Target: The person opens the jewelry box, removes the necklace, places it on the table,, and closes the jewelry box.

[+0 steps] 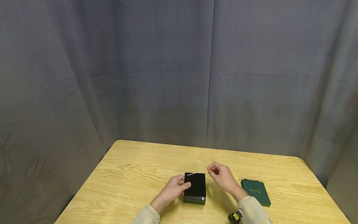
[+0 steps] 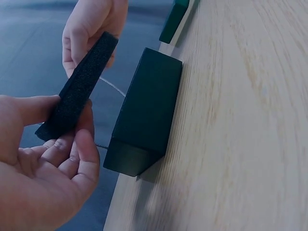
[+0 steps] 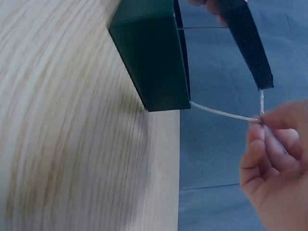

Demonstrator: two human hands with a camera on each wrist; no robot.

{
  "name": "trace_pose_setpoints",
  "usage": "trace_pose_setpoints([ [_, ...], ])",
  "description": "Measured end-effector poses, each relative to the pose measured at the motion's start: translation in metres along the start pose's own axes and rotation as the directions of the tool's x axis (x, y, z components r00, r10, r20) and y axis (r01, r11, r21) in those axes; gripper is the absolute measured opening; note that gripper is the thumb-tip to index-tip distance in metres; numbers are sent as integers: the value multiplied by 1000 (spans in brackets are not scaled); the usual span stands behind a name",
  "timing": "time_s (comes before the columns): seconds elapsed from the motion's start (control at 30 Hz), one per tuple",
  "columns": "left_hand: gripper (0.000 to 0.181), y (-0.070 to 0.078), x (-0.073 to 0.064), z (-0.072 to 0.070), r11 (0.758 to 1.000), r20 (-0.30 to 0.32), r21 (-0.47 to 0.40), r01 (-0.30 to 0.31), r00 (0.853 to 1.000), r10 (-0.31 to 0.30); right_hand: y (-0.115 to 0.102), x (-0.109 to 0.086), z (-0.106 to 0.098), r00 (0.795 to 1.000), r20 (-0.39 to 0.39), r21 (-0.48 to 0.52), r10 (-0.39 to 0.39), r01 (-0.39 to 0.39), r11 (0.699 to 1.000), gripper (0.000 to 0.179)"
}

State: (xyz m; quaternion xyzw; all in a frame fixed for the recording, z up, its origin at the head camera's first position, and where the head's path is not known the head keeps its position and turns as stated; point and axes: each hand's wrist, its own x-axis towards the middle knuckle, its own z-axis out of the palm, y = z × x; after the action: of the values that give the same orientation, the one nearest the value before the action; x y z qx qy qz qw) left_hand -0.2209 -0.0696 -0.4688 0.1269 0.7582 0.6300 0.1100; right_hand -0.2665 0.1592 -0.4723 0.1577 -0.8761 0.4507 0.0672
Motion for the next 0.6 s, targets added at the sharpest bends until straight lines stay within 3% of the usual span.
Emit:
trace_pose_setpoints([
  [0.17, 16, 11, -6, 0, 1000, 2, -15, -13, 1000, 13, 6, -2, -2, 990, 88, -96, -109, 117, 988, 7],
  [0.33, 14, 12, -6, 0, 1000, 1, -12, -8, 1000, 8, 10, -3, -4, 962, 147, -203, -228, 255, 945, 10],
  [0.6, 21, 13, -5, 0, 1000, 2, -14, -14, 1000, 14, 13, -3, -6, 946, 163, -305, -280, 318, 898, 13],
])
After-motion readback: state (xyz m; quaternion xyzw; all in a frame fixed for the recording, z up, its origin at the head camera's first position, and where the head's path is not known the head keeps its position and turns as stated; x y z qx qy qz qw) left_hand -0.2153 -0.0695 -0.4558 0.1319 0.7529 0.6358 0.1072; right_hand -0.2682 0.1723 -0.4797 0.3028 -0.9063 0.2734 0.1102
